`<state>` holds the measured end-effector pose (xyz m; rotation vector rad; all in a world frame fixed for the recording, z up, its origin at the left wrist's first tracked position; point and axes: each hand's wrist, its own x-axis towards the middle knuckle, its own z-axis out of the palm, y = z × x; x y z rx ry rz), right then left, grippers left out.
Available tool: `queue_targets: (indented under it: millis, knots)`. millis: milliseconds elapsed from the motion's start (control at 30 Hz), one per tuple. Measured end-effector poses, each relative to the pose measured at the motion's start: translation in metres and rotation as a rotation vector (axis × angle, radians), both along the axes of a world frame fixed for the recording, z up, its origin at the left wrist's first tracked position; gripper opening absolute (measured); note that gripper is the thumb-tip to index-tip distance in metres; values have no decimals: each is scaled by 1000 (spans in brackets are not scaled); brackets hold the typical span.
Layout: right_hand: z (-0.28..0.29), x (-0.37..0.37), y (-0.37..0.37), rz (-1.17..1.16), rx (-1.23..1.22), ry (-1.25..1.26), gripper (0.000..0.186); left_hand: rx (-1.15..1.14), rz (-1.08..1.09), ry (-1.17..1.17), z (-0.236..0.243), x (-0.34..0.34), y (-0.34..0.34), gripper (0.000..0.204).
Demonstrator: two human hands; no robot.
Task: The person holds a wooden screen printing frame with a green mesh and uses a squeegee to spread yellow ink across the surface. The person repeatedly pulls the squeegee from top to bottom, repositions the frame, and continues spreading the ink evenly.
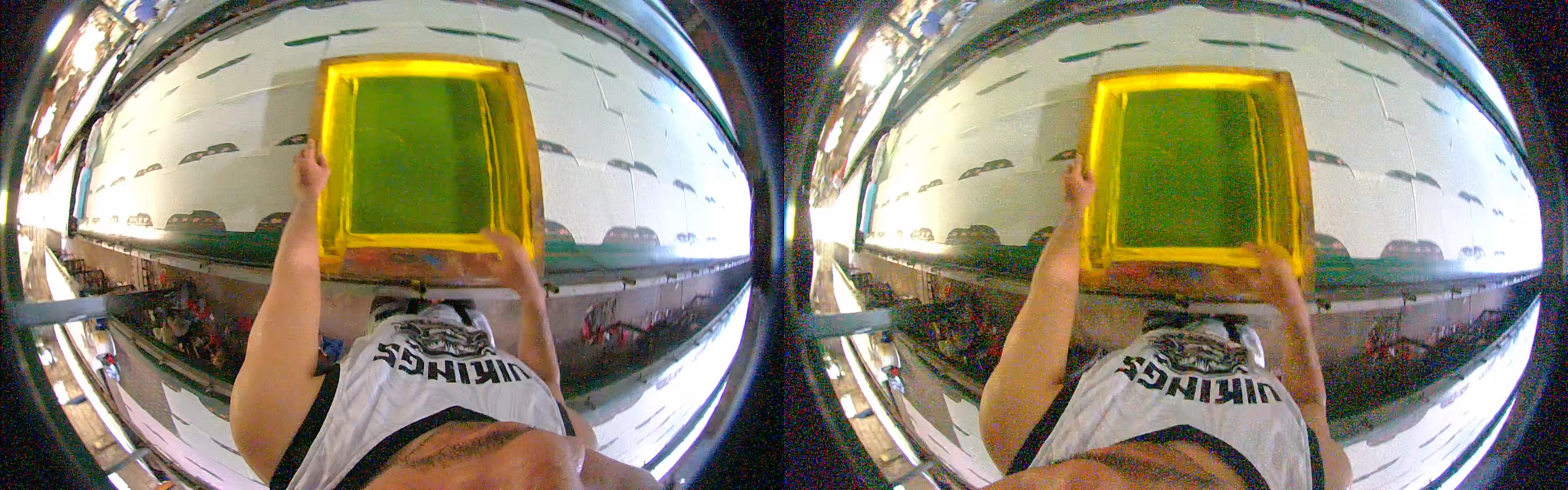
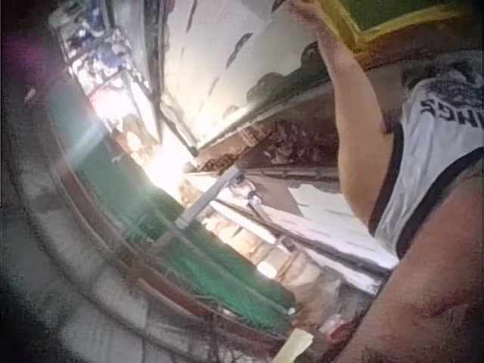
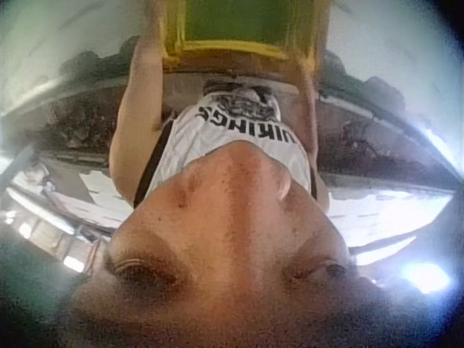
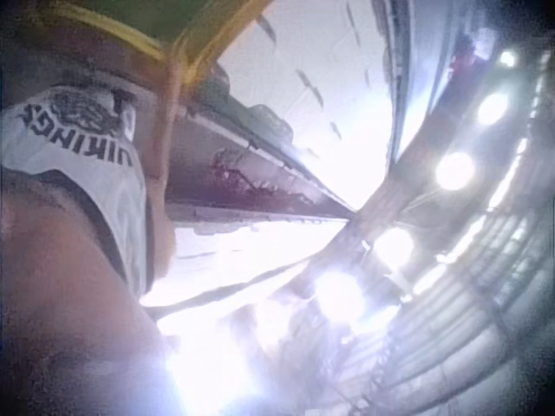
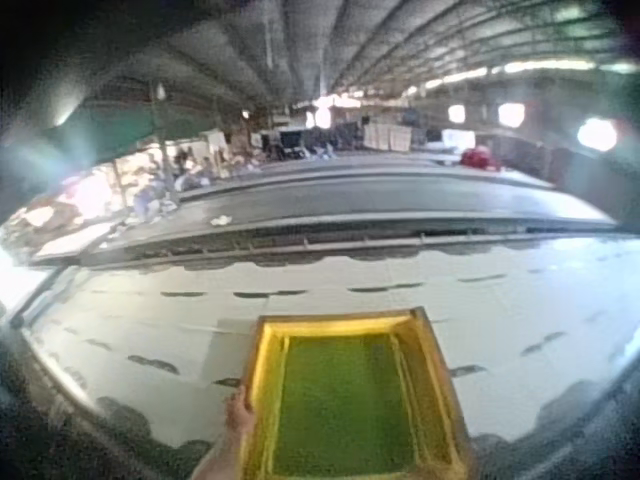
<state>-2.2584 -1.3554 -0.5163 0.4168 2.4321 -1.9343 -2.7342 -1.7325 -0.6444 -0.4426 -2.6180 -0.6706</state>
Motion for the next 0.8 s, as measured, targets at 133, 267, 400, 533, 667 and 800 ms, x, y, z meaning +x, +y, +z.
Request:
queue_targets:
  millis: [133, 267, 400, 533, 667, 800]
  knots:
    - [2, 3, 95, -365, 817, 24, 58, -88, 47, -67, 3, 6, 0, 62]
    - [-21, -3, 140, -579, 596, -176, 61, -67, 46, -139, 12, 6, 8, 62]
    - [-23, -29, 131, -503, 533, -218, 65, -73, -8, -27, 10, 8, -9, 62]
    - [-26, -32, 126, -558, 680, -226, 64, 25, -10, -183, 20, 11, -1, 64]
    - [-24, -41, 129, -561, 764, -317, 59, -57, 8, -193, 30, 16, 9, 64]
    - [-28, -50, 136, -530, 766, -360, 51, -6, -14, -183, 19, 11, 0, 66]
